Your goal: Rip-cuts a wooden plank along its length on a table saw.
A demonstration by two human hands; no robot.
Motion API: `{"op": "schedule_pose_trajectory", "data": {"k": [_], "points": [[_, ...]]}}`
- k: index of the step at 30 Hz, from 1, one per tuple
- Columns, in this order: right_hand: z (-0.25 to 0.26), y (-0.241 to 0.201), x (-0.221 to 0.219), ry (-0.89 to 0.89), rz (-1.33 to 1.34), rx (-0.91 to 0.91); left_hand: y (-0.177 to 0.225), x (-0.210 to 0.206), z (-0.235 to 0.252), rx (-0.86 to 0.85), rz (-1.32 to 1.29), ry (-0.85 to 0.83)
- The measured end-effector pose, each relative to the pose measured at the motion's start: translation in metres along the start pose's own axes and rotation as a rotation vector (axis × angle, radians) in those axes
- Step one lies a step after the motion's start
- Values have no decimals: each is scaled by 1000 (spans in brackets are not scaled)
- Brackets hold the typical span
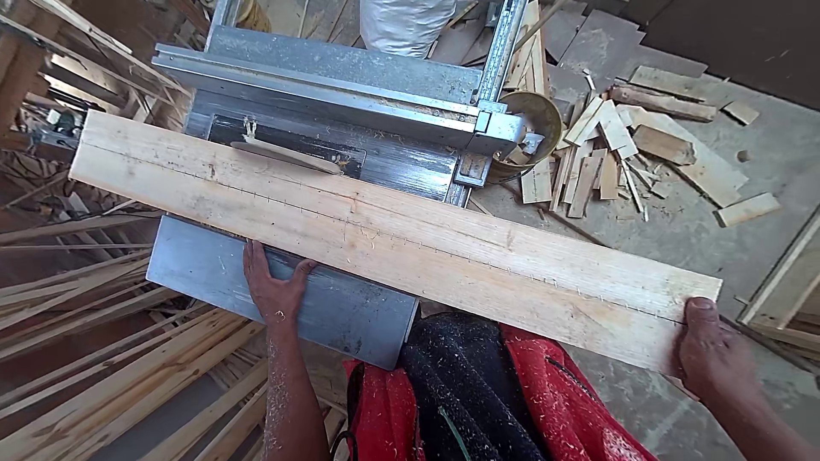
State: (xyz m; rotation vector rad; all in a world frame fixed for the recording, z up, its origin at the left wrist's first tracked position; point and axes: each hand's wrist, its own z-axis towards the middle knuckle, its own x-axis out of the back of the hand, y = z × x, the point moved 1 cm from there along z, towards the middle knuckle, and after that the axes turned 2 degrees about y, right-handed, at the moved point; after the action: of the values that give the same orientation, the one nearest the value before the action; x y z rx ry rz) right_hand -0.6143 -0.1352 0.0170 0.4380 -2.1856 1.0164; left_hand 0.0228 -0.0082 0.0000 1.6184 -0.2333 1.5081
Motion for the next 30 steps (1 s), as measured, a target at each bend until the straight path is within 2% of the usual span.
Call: {"op": "schedule_pose_trajectory", "data": {"k": [30], "points": [[-13,-18,-21,5,67,-29,-15,8,19,18,3,-13]]}}
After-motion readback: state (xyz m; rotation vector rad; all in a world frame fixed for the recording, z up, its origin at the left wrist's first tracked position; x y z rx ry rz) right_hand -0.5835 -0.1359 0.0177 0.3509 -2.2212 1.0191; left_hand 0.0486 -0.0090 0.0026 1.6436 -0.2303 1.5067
